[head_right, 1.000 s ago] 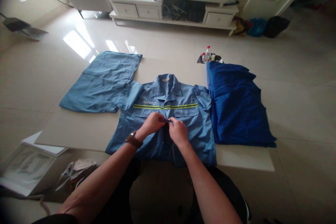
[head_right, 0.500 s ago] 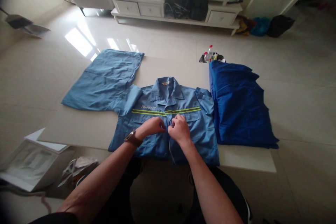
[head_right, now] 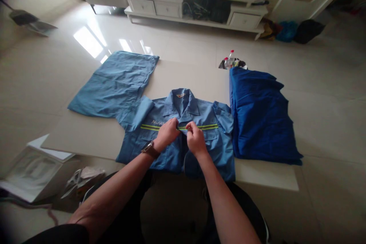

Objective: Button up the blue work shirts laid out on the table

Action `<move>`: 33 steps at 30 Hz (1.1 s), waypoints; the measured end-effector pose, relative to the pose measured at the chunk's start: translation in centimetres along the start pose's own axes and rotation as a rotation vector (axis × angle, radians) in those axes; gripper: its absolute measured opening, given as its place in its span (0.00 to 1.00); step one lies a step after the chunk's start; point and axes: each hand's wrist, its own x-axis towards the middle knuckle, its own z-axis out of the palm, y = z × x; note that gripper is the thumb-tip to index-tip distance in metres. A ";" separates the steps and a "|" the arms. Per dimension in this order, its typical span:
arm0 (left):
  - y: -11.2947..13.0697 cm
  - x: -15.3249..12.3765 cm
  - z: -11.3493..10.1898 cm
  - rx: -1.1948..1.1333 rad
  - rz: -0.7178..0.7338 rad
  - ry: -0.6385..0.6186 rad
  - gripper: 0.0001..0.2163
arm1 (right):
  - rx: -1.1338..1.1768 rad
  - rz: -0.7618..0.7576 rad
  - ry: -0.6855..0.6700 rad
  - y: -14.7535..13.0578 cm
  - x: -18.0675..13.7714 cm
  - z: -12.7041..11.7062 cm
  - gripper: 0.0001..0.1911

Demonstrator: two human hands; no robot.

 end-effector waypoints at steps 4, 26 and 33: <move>-0.2 0.2 0.4 -0.012 0.021 -0.024 0.08 | -0.270 0.074 -0.035 -0.1 -0.3 -0.1 0.16; -1.4 0.3 -0.8 -0.211 0.181 -0.174 0.14 | -0.424 0.112 0.024 0.3 0.5 -0.3 0.17; -2.9 -0.1 -2.0 -0.013 0.084 -0.096 0.16 | -0.411 0.045 -0.024 1.3 0.8 -0.8 0.19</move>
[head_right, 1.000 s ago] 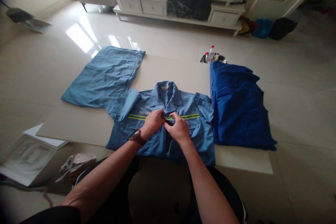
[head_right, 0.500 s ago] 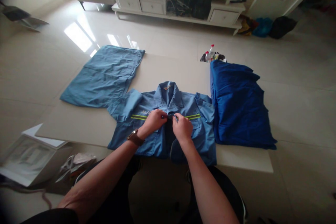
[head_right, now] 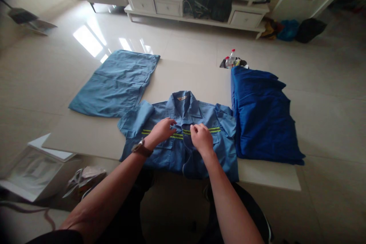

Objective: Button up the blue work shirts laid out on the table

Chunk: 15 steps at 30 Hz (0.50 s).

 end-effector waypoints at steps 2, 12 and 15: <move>-0.1 -0.5 0.1 0.100 -0.073 0.006 0.20 | -0.063 -0.015 -0.009 0.6 0.0 0.2 0.12; -7.6 0.7 -4.9 0.166 -0.363 0.262 0.27 | -0.324 0.055 0.175 6.2 1.3 -4.3 0.15; -11.0 1.3 -6.3 0.155 -0.483 0.229 0.37 | -0.431 0.155 0.199 8.7 4.0 -6.1 0.26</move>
